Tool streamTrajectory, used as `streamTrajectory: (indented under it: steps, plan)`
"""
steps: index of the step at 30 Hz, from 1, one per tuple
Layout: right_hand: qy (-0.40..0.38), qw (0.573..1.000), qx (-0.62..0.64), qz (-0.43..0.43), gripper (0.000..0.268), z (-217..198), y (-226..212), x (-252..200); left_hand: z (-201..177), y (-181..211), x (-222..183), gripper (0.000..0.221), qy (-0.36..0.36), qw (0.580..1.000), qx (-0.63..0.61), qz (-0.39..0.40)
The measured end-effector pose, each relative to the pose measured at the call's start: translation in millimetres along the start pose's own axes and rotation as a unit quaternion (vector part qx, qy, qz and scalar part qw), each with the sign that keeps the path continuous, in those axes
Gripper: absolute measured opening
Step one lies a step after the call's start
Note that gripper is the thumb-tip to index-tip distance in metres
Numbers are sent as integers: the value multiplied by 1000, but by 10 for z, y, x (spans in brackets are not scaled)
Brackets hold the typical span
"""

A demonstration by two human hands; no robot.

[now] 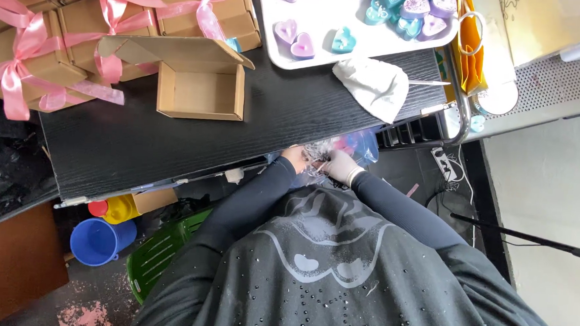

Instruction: The person cleans heart-shaped candles with a cloth, places them into a small box filled with shredded paper, closes the box, and ties a pink ribbon around it.

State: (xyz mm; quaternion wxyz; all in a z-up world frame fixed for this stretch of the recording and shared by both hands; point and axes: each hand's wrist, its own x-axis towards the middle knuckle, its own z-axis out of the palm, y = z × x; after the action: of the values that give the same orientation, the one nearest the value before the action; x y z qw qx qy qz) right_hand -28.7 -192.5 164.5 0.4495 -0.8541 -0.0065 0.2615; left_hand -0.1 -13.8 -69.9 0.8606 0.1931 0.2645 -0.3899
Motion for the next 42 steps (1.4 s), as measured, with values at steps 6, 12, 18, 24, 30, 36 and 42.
streamTrajectory:
  steps: [6, 12, 18, 24, 30, 36, 42]
  plan:
    - [0, 974, -222, -38, 32, -91, -236, -26, 482, 32, -367, 39, 33, 976, 202, 73]
    - [-27, 952, -226, -204, 43, -256, -511, -149, 772, 108, -454, 26, 48, 994, 58, -77]
    - [29, 938, -205, -278, 27, -389, -603, -393, 286, 176, -368, 38, -122, 653, 684, 300]
    - [3, 947, -49, -316, 26, -558, -729, -604, 19, 117, -164, 29, 18, 443, 858, 261]
    - [-147, 943, 254, -157, 45, -430, -263, -474, 174, 117, -254, 29, 56, 422, 878, 218]
    - [-76, 950, 296, -59, 32, -394, -100, -442, 31, 183, -50, 34, 39, 433, 883, 175]
    - [-82, 944, 276, -161, 11, -485, -90, -682, -458, 166, 342, 37, -12, 275, 940, 201]
